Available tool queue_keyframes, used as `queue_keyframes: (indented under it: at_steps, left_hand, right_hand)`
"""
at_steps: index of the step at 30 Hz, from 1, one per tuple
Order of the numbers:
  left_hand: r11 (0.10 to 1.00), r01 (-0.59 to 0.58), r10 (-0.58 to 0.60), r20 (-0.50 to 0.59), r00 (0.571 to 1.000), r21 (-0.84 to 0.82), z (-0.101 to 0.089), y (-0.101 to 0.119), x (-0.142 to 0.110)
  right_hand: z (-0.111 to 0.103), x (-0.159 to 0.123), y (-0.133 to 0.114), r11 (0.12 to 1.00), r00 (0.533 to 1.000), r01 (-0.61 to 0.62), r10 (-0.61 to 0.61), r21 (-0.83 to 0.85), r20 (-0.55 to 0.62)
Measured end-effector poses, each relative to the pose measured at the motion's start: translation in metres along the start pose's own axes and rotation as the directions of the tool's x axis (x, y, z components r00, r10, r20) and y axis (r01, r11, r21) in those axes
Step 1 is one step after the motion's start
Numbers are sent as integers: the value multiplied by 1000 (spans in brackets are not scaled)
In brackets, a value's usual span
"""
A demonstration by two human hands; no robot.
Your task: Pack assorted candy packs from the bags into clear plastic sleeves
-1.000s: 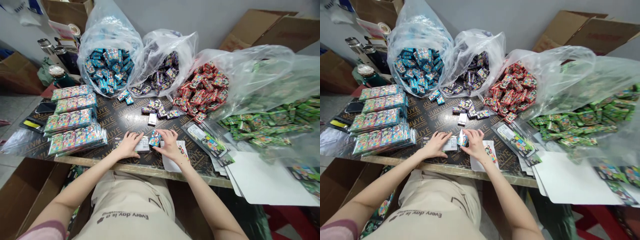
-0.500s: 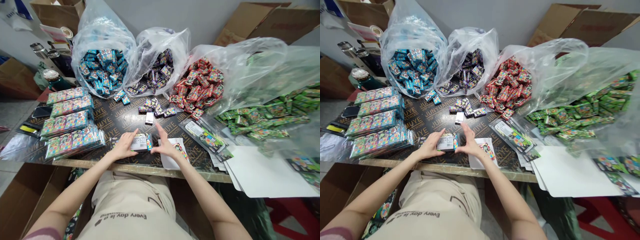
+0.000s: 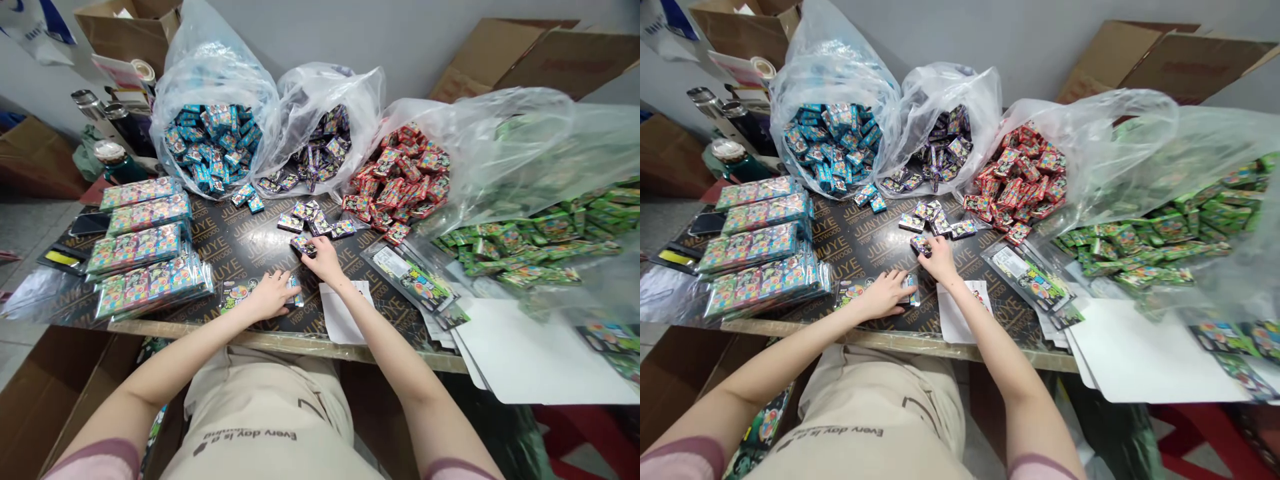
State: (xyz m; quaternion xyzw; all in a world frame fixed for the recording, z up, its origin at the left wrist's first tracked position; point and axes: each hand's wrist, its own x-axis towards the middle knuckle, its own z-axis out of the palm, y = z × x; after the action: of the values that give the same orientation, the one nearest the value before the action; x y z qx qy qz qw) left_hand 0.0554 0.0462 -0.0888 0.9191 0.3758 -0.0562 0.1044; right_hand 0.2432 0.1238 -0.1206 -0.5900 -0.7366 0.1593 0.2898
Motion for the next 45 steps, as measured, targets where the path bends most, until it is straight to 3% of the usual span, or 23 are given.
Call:
queue_keyframes:
  at_steps: [4, 8, 11, 15, 18, 21, 24, 27, 29, 31, 33, 38, 42, 45]
  left_hand:
    - [999, -16, 16, -3, 1000, -28, 3, -3, -2]
    - [998, -28, 27, -21, 999, -56, 4, -2, -5]
    - [994, 20, -26, -55, 998, -112, 4, -4, -9]
    - [974, 154, -164, -45, 985, -163, 7, -8, -16]
    - [959, 211, -228, -75, 971, -187, 9, -10, -18]
    - [942, 246, -281, -134, 950, -229, 10, -10, -18]
    - [922, 268, -327, -191, 926, -281, 10, -13, -17]
    - [910, 226, -323, -254, 912, -346, 9, -17, -15]
    - [913, 154, -276, -294, 915, -378, 9, -18, -12]
    - [914, 76, -214, -313, 925, -399, 10, -18, -11]
    - [910, 30, -174, -315, 933, -413, 10, -18, -10]
    - [904, 78, -233, -333, 914, -420, 11, -19, -7]
    - [921, 97, -229, -324, 918, -376, 12, -16, -5]
    - [949, 98, -181, -265, 947, -300, 10, -11, -4]
  right_hand:
    - [-27, -6, 16, 970, 996, 44, -62, 240, 66]
    - [-37, -2, 36, 940, 943, 113, -204, 323, 264]
    - [-33, -4, 40, 985, 950, 116, -147, 127, 276]
    - [-20, -18, 24, 985, 990, 51, -27, -166, 141]
    - [-9, -28, 11, 965, 995, -27, 52, -260, 88]
    - [-10, -32, 4, 988, 999, -16, 21, -151, 32]
    - [-25, -39, -4, 996, 996, 89, -90, -15, -21]
    - [-42, -51, -16, 979, 973, 203, -198, -26, 120]
    - [-48, -58, -21, 963, 931, 268, -260, 3, 257]
    - [-50, -63, -21, 947, 884, 300, -323, 119, 339]
    - [-49, -64, -16, 923, 865, 296, -369, 247, 340]
    - [-50, -72, -11, 953, 969, 113, -168, 282, 182]
    - [-60, -70, -14, 923, 920, 48, -190, 382, 342]
    - [-73, -50, 7, 960, 932, 68, -158, 271, 325]
